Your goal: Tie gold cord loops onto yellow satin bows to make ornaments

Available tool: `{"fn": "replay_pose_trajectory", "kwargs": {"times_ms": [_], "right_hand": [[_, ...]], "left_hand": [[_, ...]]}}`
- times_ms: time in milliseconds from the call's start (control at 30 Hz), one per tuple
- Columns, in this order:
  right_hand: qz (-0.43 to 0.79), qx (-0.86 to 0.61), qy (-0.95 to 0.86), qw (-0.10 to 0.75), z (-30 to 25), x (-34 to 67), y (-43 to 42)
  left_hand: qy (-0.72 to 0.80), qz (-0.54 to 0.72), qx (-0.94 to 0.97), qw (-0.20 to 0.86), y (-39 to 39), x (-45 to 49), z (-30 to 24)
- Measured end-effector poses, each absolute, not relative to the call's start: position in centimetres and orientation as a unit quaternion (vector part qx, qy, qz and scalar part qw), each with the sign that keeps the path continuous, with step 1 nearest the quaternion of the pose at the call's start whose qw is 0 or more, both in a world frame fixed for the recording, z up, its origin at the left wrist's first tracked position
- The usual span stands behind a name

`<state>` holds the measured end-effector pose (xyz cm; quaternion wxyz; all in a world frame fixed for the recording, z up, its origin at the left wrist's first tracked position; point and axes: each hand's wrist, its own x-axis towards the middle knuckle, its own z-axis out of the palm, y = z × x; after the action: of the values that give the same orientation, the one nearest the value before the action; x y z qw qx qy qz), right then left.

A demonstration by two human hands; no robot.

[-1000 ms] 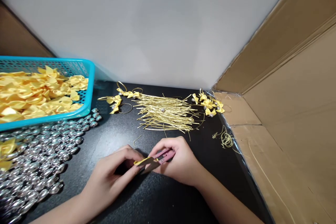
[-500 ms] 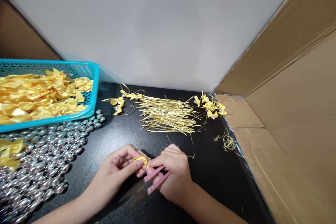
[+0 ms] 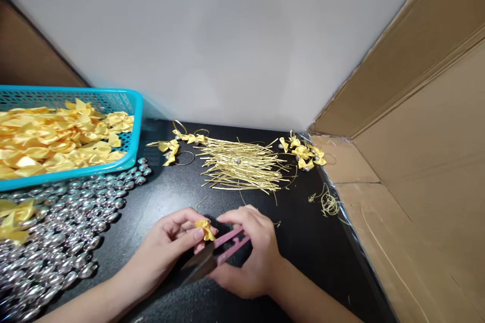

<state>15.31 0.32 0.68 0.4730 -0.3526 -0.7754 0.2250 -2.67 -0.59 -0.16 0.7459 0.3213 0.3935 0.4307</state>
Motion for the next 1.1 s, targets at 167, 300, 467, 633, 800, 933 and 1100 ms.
{"fn": "replay_pose_trajectory", "kwargs": {"times_ms": [167,300,467,633,800,933,1100], "right_hand": [[0.171,-0.370,-0.806,0.430,1.0,16.9,1.6],[0.120,-0.359,-0.836,0.398,0.8,17.2,2.2],[0.121,-0.353,-0.839,0.397,0.7,17.4,2.2],[0.125,-0.347,-0.844,0.391,0.7,17.5,2.2],[0.130,-0.341,-0.846,0.389,1.1,17.5,2.2],[0.124,-0.342,-0.852,0.377,1.5,17.7,2.3],[0.106,-0.335,-0.858,0.374,1.7,18.0,2.5]], "left_hand": [[0.359,0.449,0.302,0.761,-0.6,-2.7,-0.8],[0.346,0.463,0.301,0.758,-0.8,-2.9,-1.2],[0.359,0.450,0.311,0.756,-0.9,-2.9,-0.7],[0.350,0.448,0.311,0.761,-0.9,-2.8,-0.3],[0.356,0.443,0.320,0.758,-1.0,-2.8,-0.5],[0.370,0.439,0.324,0.752,-1.1,-2.8,-0.4],[0.379,0.436,0.328,0.748,-1.0,-2.7,-0.3]]}}
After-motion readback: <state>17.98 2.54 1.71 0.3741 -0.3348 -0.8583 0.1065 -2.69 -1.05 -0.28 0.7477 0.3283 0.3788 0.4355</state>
